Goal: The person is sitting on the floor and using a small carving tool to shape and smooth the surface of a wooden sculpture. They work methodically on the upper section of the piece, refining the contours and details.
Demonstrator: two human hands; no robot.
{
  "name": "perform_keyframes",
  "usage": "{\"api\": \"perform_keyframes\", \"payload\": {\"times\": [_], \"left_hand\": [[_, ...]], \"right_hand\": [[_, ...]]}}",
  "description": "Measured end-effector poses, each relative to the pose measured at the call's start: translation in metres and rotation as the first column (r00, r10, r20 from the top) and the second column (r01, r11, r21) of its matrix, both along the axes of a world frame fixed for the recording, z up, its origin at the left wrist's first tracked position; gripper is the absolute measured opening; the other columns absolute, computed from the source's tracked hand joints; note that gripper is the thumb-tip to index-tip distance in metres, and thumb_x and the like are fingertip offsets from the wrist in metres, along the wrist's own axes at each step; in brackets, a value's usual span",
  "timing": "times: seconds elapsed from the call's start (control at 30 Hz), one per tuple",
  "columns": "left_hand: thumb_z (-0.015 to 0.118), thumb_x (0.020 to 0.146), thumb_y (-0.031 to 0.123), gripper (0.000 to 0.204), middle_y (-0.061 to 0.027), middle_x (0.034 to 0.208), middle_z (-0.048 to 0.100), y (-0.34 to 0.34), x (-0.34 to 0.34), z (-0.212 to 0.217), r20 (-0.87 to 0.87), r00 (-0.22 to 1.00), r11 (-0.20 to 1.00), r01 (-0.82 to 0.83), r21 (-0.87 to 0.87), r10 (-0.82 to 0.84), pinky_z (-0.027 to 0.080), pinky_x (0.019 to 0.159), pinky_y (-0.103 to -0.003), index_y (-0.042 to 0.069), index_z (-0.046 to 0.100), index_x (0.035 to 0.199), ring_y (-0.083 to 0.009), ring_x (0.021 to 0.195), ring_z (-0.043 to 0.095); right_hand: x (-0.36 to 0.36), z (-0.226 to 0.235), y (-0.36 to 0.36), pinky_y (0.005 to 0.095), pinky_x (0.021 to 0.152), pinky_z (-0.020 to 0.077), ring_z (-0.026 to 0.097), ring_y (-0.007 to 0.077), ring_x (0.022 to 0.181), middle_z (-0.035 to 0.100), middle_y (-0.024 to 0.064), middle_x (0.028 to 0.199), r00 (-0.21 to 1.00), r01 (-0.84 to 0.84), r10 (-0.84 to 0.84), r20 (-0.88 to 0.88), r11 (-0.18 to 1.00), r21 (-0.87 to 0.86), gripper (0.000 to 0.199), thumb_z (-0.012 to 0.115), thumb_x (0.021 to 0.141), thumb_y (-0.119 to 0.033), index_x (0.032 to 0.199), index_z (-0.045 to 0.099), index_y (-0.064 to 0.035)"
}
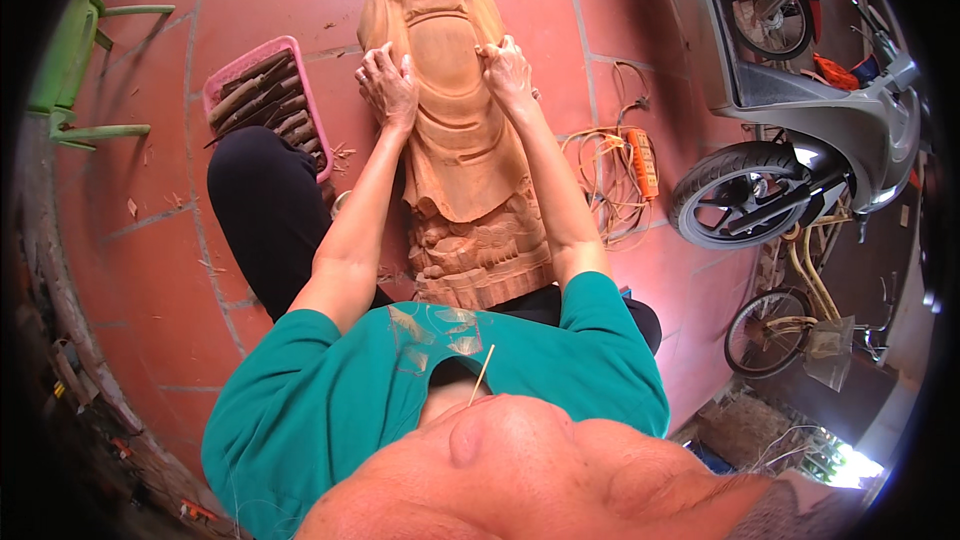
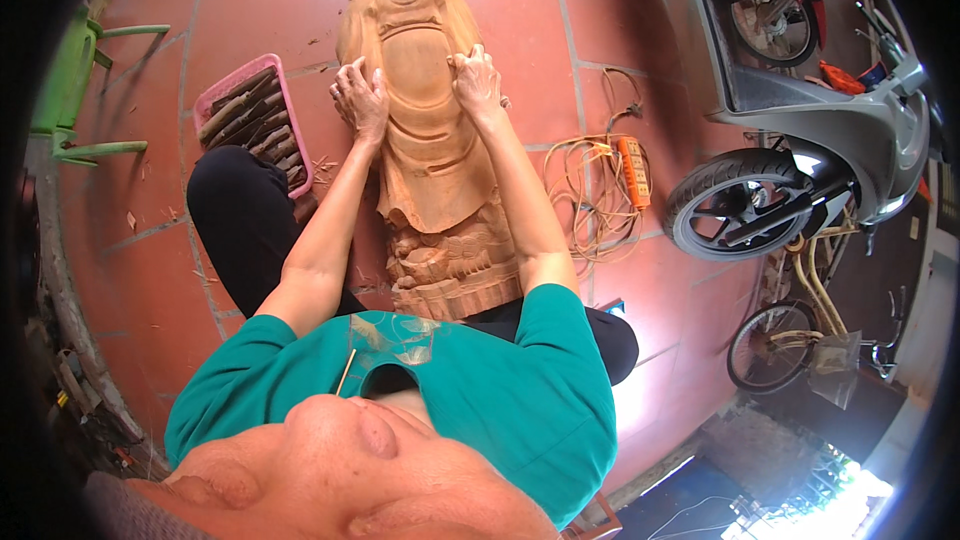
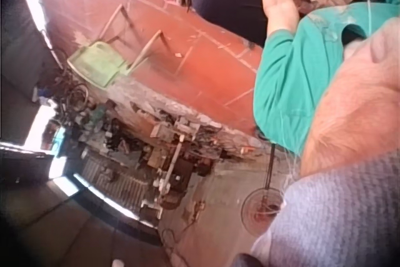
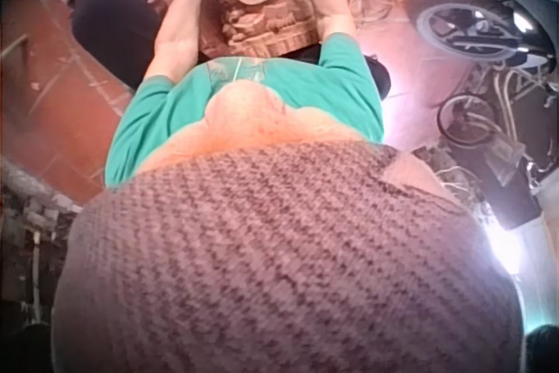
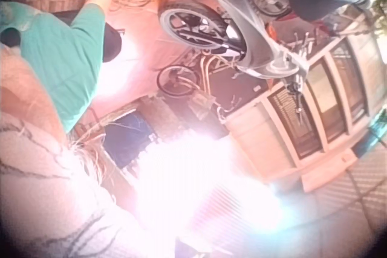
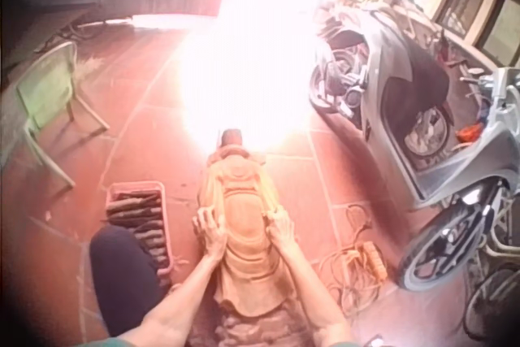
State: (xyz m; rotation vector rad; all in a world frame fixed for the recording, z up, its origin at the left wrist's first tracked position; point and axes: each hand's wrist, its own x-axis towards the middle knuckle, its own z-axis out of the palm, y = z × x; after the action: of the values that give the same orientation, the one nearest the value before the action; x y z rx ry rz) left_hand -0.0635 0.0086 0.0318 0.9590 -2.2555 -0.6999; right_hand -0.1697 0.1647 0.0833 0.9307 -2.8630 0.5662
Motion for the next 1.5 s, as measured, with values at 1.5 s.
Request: {"api": "perform_keyframes", "payload": {"times": [1.5], "left_hand": [[0.064, 0.089, 0.031, 0.039, -0.0093, 0.124, 0.05, 0.002, 0.001, 0.001, 0.02, 1.0, 0.998, 0.003, 0.056, -0.004, 0.046, 0.091, -0.052, 0.016, 0.052, 0.123, -0.0353, 0.115, 0.048]], "right_hand": [[0.046, 0.0, 0.002, 0.0487, 0.072, 0.051, 0.063, 0.0384, 0.084, 0.062, 0.0173, 0.089, 0.989, 0.072, -0.096, -0.114, 0.978, -0.197, 0.014, 0.066, 0.084, -0.016, 0.076, 0.067, -0.0051]]}}
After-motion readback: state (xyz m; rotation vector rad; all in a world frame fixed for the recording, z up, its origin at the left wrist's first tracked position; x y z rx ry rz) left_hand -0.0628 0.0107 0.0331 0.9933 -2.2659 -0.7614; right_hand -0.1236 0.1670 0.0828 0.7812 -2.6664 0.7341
